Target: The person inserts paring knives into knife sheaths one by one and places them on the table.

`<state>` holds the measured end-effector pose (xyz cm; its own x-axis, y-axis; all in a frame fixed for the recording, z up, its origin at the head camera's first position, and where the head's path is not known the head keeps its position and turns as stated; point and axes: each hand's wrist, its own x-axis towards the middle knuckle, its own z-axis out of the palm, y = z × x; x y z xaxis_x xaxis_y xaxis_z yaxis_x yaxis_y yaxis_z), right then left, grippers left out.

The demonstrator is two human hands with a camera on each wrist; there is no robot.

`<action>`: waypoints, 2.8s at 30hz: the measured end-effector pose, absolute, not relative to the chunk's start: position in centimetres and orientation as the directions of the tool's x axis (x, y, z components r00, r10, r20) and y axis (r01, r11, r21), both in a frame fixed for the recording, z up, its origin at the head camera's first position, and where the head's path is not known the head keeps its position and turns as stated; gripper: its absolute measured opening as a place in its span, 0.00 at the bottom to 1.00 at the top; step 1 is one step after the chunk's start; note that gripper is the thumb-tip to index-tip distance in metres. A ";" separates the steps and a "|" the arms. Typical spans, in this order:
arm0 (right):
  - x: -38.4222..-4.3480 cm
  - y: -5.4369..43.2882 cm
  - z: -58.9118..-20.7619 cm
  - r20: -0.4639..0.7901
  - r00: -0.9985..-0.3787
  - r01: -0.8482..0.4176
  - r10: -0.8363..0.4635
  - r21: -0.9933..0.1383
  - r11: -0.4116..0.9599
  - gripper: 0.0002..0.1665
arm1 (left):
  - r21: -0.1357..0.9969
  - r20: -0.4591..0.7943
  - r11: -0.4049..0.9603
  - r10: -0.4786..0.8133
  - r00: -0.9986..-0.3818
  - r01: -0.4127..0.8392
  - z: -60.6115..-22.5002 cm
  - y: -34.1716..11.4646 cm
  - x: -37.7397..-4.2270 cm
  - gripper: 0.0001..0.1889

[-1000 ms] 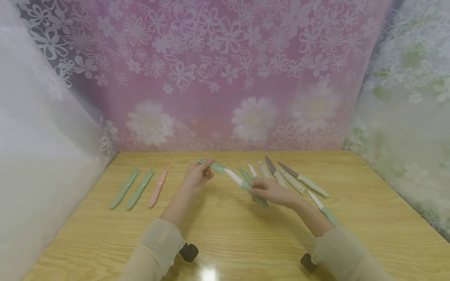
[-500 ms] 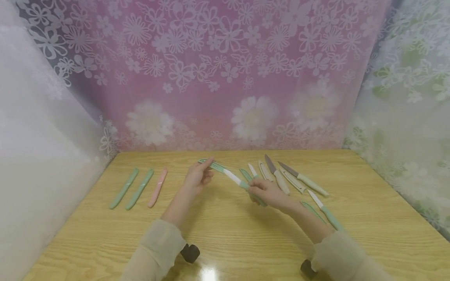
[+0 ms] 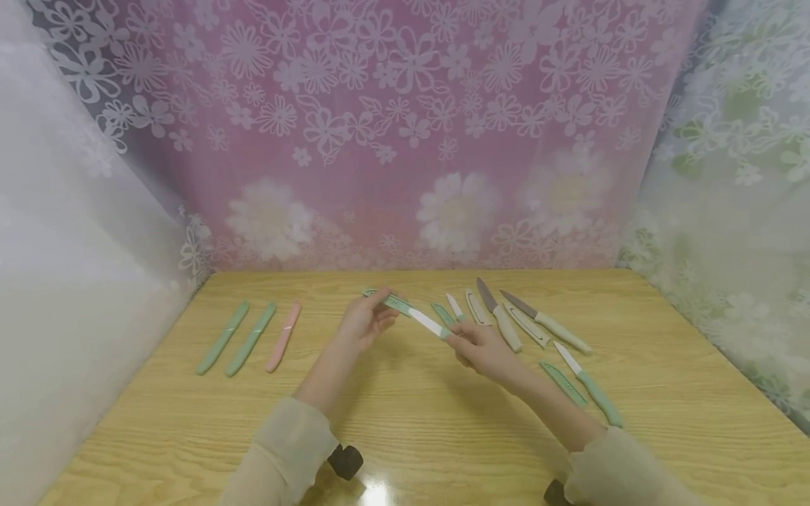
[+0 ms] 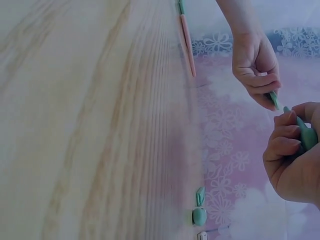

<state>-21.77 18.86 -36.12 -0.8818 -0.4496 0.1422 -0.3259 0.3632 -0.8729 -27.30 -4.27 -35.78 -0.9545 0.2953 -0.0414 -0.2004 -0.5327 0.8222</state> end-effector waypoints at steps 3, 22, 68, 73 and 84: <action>-21.5 18.9 -36.0 0.159 -0.881 -0.338 -0.445 -0.869 0.360 0.15 | 0.825 -0.038 -0.530 0.296 -0.954 -0.198 -35.7 -4.1 -27.2 0.12; -20.8 18.3 -35.2 0.189 -0.891 -0.359 -0.412 -0.848 0.389 0.14 | 0.834 -0.008 -0.516 0.337 -0.941 -0.193 -35.1 -3.7 -26.6 0.15; -20.4 18.6 -35.4 0.184 -0.884 -0.365 -0.430 -0.846 0.388 0.11 | 0.862 -0.042 -0.454 0.381 -0.924 -0.226 -36.1 -3.0 -26.3 0.12; -20.3 18.6 -35.3 0.176 -0.880 -0.360 -0.440 -0.853 0.379 0.11 | 0.869 -0.028 -0.444 0.399 -0.916 -0.220 -36.2 -3.1 -26.3 0.13; -20.3 18.2 -35.2 0.157 -0.895 -0.345 -0.418 -0.838 0.423 0.15 | 0.878 0.022 -0.432 0.465 -0.885 -0.205 -36.5 -2.4 -26.2 0.15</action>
